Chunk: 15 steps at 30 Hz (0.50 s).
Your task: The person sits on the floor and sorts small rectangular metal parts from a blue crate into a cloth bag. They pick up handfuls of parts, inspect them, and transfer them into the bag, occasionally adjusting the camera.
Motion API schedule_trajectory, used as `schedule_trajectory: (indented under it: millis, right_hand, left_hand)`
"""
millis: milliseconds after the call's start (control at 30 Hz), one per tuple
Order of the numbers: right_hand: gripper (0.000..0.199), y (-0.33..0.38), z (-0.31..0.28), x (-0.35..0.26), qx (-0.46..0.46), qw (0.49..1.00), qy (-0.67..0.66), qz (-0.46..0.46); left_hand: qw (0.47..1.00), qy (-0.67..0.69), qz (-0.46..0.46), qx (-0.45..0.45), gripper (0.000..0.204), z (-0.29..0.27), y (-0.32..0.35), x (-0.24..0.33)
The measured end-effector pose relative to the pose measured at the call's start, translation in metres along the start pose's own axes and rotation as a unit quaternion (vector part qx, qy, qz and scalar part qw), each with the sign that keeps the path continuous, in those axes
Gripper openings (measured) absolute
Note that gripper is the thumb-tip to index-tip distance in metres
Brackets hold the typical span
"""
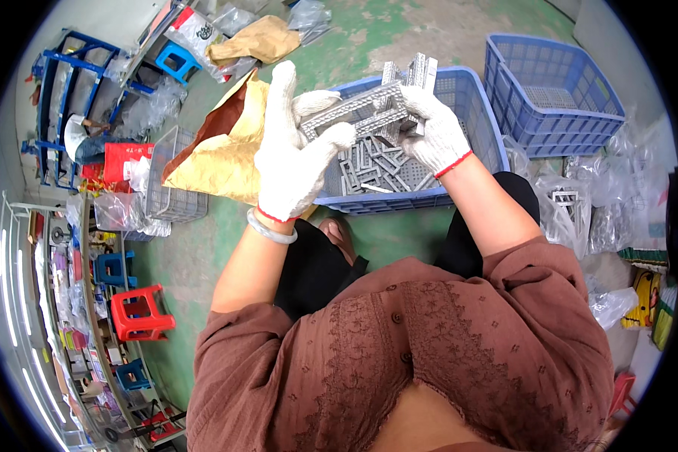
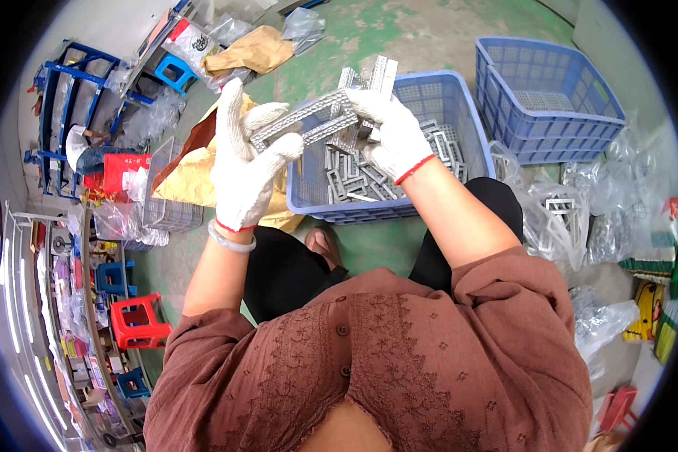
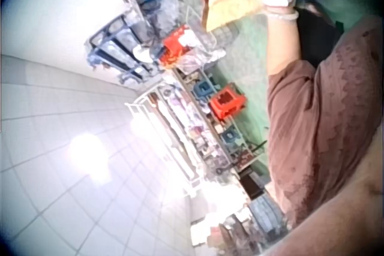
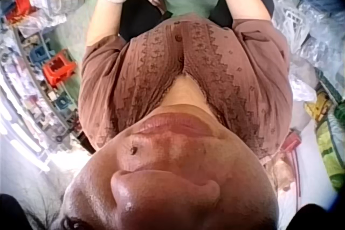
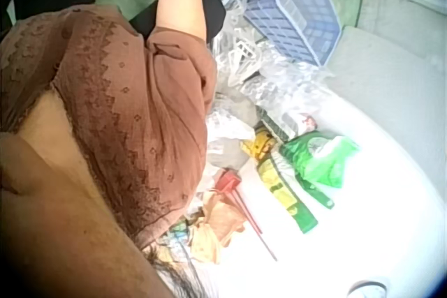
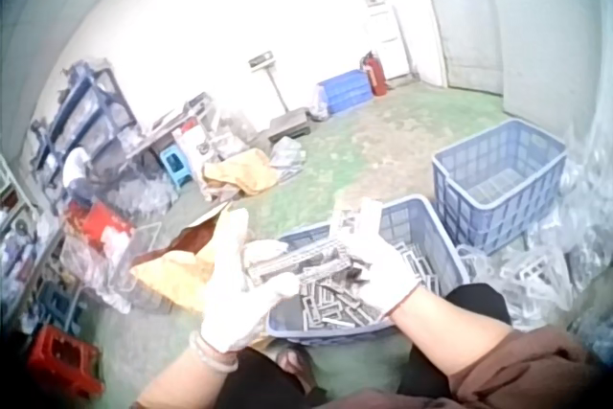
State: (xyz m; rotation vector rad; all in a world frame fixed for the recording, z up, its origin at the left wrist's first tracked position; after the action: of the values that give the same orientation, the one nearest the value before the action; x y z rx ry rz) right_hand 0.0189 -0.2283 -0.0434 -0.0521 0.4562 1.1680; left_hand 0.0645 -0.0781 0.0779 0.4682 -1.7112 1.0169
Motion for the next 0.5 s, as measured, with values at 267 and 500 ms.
schedule_trajectory:
  millis: [267, 500]
  right_hand:
    - [0.016, -0.008, -0.009, 0.003, 0.024, 0.995, 0.094, -0.037]
    - [0.017, -0.003, -0.003, -0.008, 0.023, 0.993, 0.090, -0.079]
  left_hand:
    - [0.995, 0.056, 0.079, 0.016, 0.104, -0.002, 0.010, 0.001]
    - [0.990, 0.012, 0.137, 0.020, 0.099, 0.002, 0.017, 0.008]
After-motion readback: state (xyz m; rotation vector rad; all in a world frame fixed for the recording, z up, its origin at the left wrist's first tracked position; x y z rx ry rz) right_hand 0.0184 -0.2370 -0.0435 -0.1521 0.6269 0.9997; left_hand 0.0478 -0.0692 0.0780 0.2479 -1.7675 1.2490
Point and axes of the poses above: each hand's wrist, its own y-axis away from the middle knuckle, its own z-axis out of the palm, x = y × z, the point moved 10 cm from there along -y, towards the middle knuckle, and after that the axes turned 9 degrees about x, right-handed, at the moved point
